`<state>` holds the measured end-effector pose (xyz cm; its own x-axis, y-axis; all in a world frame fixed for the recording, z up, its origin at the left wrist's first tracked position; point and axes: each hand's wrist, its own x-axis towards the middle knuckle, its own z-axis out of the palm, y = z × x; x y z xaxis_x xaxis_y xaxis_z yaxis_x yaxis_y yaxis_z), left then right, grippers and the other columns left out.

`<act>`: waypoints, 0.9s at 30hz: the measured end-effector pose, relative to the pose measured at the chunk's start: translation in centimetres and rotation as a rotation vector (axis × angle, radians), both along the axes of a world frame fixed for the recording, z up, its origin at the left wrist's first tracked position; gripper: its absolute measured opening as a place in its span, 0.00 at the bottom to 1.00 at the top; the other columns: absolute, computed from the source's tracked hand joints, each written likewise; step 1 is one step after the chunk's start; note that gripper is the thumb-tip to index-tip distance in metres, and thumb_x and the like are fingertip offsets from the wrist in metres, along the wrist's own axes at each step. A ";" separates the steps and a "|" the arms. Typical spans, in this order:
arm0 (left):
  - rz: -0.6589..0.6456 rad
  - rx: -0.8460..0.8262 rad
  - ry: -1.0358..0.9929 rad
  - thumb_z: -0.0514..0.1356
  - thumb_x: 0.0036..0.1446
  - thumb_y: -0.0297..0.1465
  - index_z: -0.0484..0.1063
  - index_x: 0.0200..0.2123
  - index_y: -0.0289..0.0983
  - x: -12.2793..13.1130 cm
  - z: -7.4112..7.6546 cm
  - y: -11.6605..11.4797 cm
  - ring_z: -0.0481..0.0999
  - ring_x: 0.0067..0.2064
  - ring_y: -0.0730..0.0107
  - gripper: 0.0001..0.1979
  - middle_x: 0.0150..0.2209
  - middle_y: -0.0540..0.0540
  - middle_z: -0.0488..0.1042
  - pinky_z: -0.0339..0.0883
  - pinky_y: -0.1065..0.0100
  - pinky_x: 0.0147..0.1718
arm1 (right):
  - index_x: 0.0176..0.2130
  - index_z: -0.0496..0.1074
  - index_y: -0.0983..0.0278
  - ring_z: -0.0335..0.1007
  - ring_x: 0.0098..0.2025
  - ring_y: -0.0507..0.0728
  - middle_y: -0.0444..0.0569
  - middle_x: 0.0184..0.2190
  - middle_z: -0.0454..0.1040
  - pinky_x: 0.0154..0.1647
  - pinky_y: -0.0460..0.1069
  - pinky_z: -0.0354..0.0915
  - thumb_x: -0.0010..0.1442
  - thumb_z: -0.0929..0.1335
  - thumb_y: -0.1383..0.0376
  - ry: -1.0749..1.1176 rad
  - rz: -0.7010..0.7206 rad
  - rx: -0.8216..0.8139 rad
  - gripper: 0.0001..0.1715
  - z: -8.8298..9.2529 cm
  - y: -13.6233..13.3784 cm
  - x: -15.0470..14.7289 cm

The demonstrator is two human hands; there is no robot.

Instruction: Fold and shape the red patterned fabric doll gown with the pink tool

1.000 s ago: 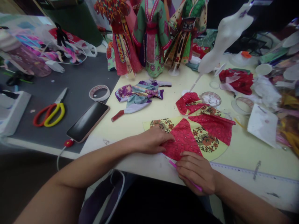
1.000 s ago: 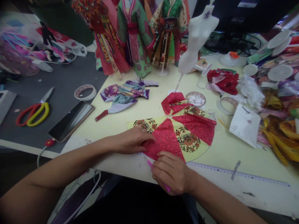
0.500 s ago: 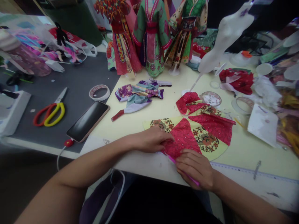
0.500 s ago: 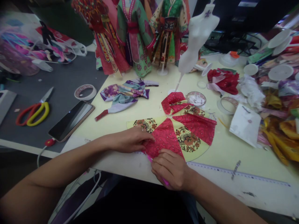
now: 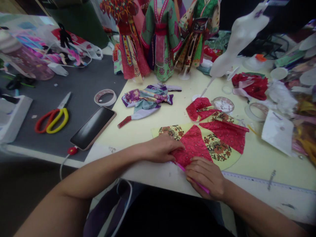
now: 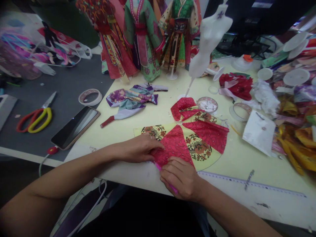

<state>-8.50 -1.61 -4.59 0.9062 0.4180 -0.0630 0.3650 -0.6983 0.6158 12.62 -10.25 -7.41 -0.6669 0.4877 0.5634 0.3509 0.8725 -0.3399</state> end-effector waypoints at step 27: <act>-0.008 -0.017 0.004 0.56 0.52 0.26 0.67 0.42 0.38 0.0 0.0 0.0 0.70 0.35 0.68 0.12 0.30 0.49 0.73 0.56 0.65 0.36 | 0.36 0.70 0.69 0.71 0.33 0.53 0.51 0.29 0.76 0.42 0.53 0.70 0.50 0.67 0.75 0.028 0.031 0.032 0.09 0.4 -0.1 0.0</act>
<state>-8.50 -1.64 -4.54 0.9092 0.4098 -0.0741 0.3623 -0.6905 0.6260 12.66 -10.37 -7.06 -0.6653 0.4484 0.5969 0.3140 0.8934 -0.3212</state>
